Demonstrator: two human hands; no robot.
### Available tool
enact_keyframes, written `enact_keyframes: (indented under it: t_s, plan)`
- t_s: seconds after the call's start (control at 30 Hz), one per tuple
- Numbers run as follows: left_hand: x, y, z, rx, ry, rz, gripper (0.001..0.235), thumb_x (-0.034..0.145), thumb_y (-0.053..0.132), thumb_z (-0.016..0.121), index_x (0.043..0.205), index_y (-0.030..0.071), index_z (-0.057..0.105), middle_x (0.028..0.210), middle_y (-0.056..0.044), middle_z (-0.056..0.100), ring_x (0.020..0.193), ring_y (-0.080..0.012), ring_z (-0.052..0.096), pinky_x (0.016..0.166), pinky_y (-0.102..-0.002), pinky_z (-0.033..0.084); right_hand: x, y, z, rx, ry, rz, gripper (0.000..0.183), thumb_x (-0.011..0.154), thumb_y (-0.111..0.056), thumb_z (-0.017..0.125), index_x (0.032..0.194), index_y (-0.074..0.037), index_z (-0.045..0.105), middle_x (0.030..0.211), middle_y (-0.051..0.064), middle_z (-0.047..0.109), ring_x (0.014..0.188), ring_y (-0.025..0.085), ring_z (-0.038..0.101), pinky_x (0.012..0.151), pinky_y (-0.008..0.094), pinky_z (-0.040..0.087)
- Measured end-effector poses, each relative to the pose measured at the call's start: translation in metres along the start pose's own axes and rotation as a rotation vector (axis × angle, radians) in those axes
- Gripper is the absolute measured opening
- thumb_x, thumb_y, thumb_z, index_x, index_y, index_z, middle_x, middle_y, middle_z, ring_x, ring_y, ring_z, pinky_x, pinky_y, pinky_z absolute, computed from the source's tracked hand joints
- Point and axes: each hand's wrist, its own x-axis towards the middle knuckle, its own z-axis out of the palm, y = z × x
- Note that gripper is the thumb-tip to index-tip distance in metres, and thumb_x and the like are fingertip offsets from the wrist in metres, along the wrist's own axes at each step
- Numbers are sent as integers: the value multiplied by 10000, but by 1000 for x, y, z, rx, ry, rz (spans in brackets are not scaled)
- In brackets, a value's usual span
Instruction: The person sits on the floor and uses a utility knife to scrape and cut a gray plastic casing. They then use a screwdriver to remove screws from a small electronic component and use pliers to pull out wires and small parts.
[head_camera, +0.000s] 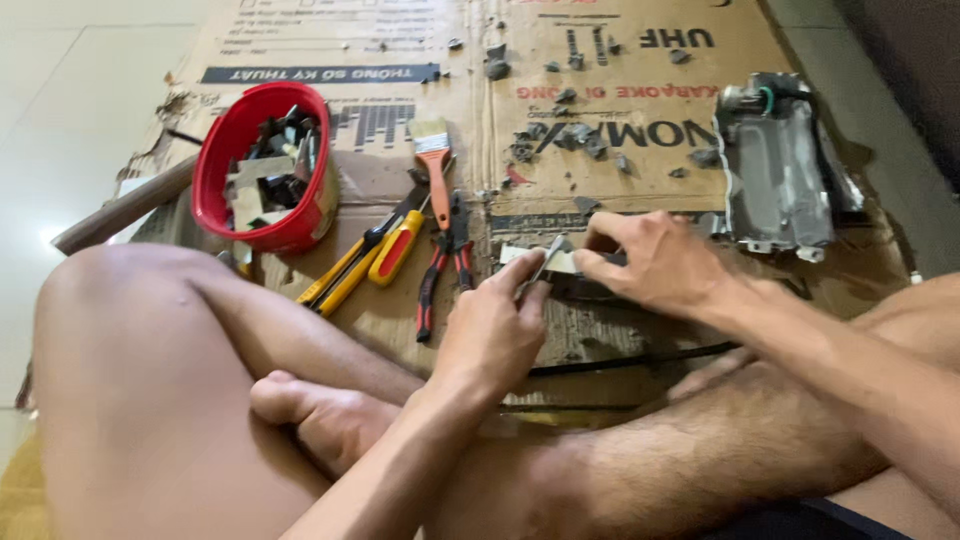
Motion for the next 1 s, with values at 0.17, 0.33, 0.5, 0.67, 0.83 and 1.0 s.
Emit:
enact_keyframes:
  t_s: [0.17, 0.33, 0.5, 0.67, 0.83, 1.0]
  plan:
    - [-1, -1, 3, -26, 13, 29, 478, 957, 282, 519, 1431, 267, 581, 1145, -277, 717, 1164, -518, 620, 1033, -643, 445, 12, 10, 3, -270, -60, -111, 207, 1014, -313, 550, 1119, -148, 618, 781, 132, 744, 746, 284, 762, 725, 438, 635]
    - [-1, -6, 0, -3, 8, 25, 473, 963, 307, 509, 1432, 290, 569, 1131, -279, 718, 1177, -503, 616, 1038, -629, 445, 19, 22, 16, -329, -80, -147, 226, 1042, -209, 520, 1243, -117, 567, 682, 98, 694, 601, 202, 723, 632, 363, 652]
    - [-1, -7, 3, -30, 22, 77, 487, 964, 254, 505, 1444, 202, 573, 1147, -319, 696, 1114, -540, 641, 991, -660, 460, -3, -8, -11, 32, 21, -95, 555, 1071, -489, 439, 1289, -5, 601, 1129, 303, 662, 1040, 380, 708, 881, 521, 609]
    - [-3, -6, -1, -85, 1, 25, 434, 1012, 284, 449, 1400, 200, 624, 1143, -269, 719, 933, -406, 744, 978, -617, 503, -26, -10, -9, -85, -136, -74, 613, 986, -533, 524, 1354, -44, 555, 1249, 248, 667, 1168, 362, 683, 983, 522, 571]
    - [-4, -6, -9, 5, -30, -21, 398, 950, 340, 513, 1310, 300, 680, 1133, -223, 739, 1160, -467, 643, 1002, -584, 489, -20, 6, -12, -201, -154, -108, 393, 999, -366, 587, 1289, -102, 598, 1131, 199, 736, 1043, 343, 744, 946, 507, 612]
    - [-28, 7, -13, -170, 190, -36, 330, 943, 399, 524, 1052, 232, 787, 930, -179, 782, 1021, -425, 725, 907, -551, 530, 5, 30, -23, -121, -124, -185, 447, 854, -302, 721, 1269, -167, 624, 1166, 105, 740, 1136, 321, 691, 983, 529, 553]
